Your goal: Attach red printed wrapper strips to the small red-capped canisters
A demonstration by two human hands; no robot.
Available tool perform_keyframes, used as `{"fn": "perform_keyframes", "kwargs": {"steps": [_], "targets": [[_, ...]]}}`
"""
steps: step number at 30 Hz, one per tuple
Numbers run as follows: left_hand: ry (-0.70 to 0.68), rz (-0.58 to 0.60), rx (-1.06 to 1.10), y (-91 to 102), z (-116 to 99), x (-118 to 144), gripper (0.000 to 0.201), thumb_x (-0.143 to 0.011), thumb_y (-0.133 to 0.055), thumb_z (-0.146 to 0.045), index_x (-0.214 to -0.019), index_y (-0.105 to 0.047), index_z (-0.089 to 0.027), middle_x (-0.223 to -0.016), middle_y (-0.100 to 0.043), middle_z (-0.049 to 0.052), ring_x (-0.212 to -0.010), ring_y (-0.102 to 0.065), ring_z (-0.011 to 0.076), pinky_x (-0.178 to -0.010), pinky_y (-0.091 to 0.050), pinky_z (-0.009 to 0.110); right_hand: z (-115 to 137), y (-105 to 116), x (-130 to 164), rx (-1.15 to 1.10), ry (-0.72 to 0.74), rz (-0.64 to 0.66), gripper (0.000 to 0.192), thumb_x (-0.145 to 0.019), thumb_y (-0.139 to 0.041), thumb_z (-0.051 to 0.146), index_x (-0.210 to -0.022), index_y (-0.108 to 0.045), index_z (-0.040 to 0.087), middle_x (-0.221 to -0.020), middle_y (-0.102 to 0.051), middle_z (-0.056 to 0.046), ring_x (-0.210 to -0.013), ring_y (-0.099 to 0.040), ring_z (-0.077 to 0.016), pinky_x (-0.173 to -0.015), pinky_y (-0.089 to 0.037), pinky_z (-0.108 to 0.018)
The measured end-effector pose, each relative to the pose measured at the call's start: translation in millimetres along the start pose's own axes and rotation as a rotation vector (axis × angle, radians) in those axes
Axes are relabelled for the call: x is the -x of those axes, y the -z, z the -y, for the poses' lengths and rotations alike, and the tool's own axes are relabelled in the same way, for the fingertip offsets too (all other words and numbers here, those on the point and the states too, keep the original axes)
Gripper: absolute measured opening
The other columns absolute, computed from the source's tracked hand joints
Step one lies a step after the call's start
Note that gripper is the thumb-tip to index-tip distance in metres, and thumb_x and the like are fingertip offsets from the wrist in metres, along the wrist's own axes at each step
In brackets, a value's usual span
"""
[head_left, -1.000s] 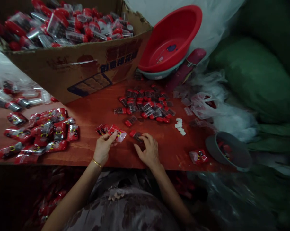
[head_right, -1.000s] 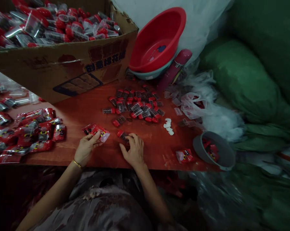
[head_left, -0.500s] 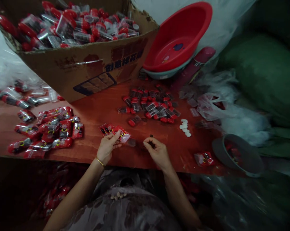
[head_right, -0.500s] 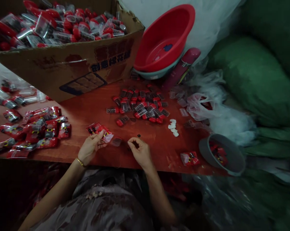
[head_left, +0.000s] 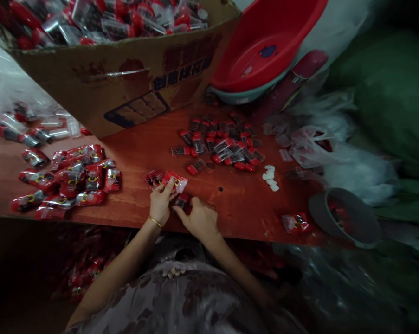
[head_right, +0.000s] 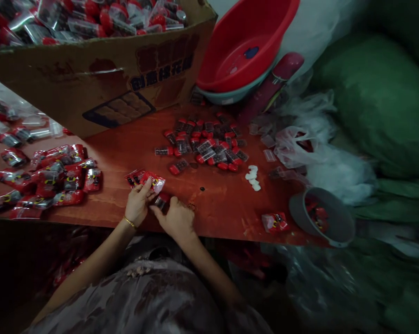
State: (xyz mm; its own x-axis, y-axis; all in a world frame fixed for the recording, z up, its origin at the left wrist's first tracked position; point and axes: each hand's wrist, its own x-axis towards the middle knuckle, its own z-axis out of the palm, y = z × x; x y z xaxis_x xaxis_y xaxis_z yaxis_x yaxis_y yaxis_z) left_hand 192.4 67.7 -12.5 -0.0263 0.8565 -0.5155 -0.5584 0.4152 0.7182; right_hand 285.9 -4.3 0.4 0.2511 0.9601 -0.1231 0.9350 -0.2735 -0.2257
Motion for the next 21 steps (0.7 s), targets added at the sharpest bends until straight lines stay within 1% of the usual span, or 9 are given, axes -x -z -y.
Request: {"fn": "perform_keyframes", "kwargs": {"steps": [2,4,6,8,10,12,15,17,21], "targets": [[0.015,0.004,0.029,0.6,-4.9,1.9,0.037,-0.045,-0.083,-0.037,-0.063,-0.062,-0.013,-0.059,-0.060,-0.005,-0.054,-0.054,0.0056,-0.065,-0.046,0.022,7.4,1.7,-8.4,0.030,-0.003,0.010,0.046,-0.075,-0.056,0.057,-0.091,-0.056,0.014,-0.081,-0.067,-0.014,-0.077,-0.065,-0.0270,-0.062,-0.044,-0.032],[0.004,0.006,0.042,1.8,-10.5,4.2,0.037,-0.047,-0.083,-0.037,-0.064,-0.062,-0.013,-0.060,-0.061,-0.005,-0.055,-0.054,0.0048,-0.065,-0.044,0.020,8.8,2.9,-16.1,0.030,0.012,-0.003,0.037,-0.076,-0.059,0.048,-0.093,-0.056,0.015,-0.087,-0.067,-0.014,-0.084,-0.064,-0.0277,-0.065,-0.046,-0.033],[0.004,0.016,0.041,3.6,-16.3,6.2,0.036,-0.048,-0.083,-0.038,-0.064,-0.062,-0.013,-0.061,-0.062,-0.004,-0.055,-0.055,0.0051,-0.066,-0.044,0.021,3.1,3.2,-21.5,0.009,0.039,-0.043,0.026,-0.078,-0.057,0.036,-0.094,-0.057,0.015,-0.093,-0.066,-0.014,-0.091,-0.061,-0.0281,-0.070,-0.046,-0.035],[0.028,0.035,0.032,5.6,-21.1,7.6,0.037,-0.048,-0.082,-0.039,-0.066,-0.063,-0.013,-0.063,-0.064,-0.003,-0.057,-0.057,0.0064,-0.068,-0.044,0.022,-8.6,2.5,-23.8,-0.079,0.054,-0.081,0.020,-0.081,-0.052,0.027,-0.096,-0.058,0.015,-0.094,-0.066,-0.013,-0.092,-0.060,-0.0268,-0.074,-0.046,-0.035],[0.064,0.046,0.014,7.3,-24.0,8.5,0.039,-0.047,-0.083,-0.041,-0.067,-0.063,-0.013,-0.063,-0.065,-0.002,-0.057,-0.058,0.0074,-0.068,-0.045,0.023,-23.1,2.3,-22.5,-0.289,0.052,-0.096,0.022,-0.083,-0.049,0.028,-0.099,-0.057,0.016,-0.088,-0.066,-0.010,-0.082,-0.062,-0.0231,-0.071,-0.047,-0.033],[0.095,0.051,-0.015,7.8,-24.7,9.5,0.041,-0.045,-0.083,-0.042,-0.068,-0.064,-0.013,-0.065,-0.067,0.000,-0.059,-0.059,0.0085,-0.068,-0.045,0.024,-36.3,5.0,-17.5,-0.600,0.046,-0.095,0.028,-0.083,-0.049,0.037,-0.103,-0.056,0.018,-0.079,-0.065,-0.005,-0.064,-0.061,-0.0173,-0.062,-0.048,-0.029],[0.097,0.076,-0.049,5.3,-23.6,12.7,0.042,-0.044,-0.083,-0.042,-0.069,-0.066,-0.013,-0.069,-0.069,0.002,-0.062,-0.061,0.0103,-0.068,-0.046,0.025,-46.2,15.5,-6.7,-1.008,0.041,-0.035,0.035,-0.081,-0.051,0.045,-0.103,-0.057,0.018,-0.057,-0.056,0.004,-0.041,-0.049,-0.0099,-0.046,-0.044,-0.023],[0.076,0.112,-0.061,2.5,-22.8,16.0,0.041,-0.043,-0.084,-0.041,-0.067,-0.067,-0.012,-0.069,-0.069,0.003,-0.061,-0.061,0.0110,-0.067,-0.047,0.025,-45.5,23.9,-1.2,-1.135,0.033,0.026,0.035,-0.079,-0.055,0.045,-0.100,-0.059,0.017,-0.050,-0.050,0.007,-0.036,-0.043,-0.0077,-0.040,-0.040,-0.021],[0.030,0.196,-0.119,1.3,-22.6,21.1,0.038,-0.048,-0.082,-0.040,-0.071,-0.071,-0.013,-0.070,-0.070,0.002,-0.062,-0.059,0.0113,-0.067,-0.046,0.025,-38.1,32.7,-0.2,-1.164,0.071,0.108,0.028,-0.073,-0.062,0.040,-0.087,-0.065,0.016,-0.058,-0.055,0.003,-0.039,-0.043,-0.0057,-0.036,-0.037,-0.018]]}}
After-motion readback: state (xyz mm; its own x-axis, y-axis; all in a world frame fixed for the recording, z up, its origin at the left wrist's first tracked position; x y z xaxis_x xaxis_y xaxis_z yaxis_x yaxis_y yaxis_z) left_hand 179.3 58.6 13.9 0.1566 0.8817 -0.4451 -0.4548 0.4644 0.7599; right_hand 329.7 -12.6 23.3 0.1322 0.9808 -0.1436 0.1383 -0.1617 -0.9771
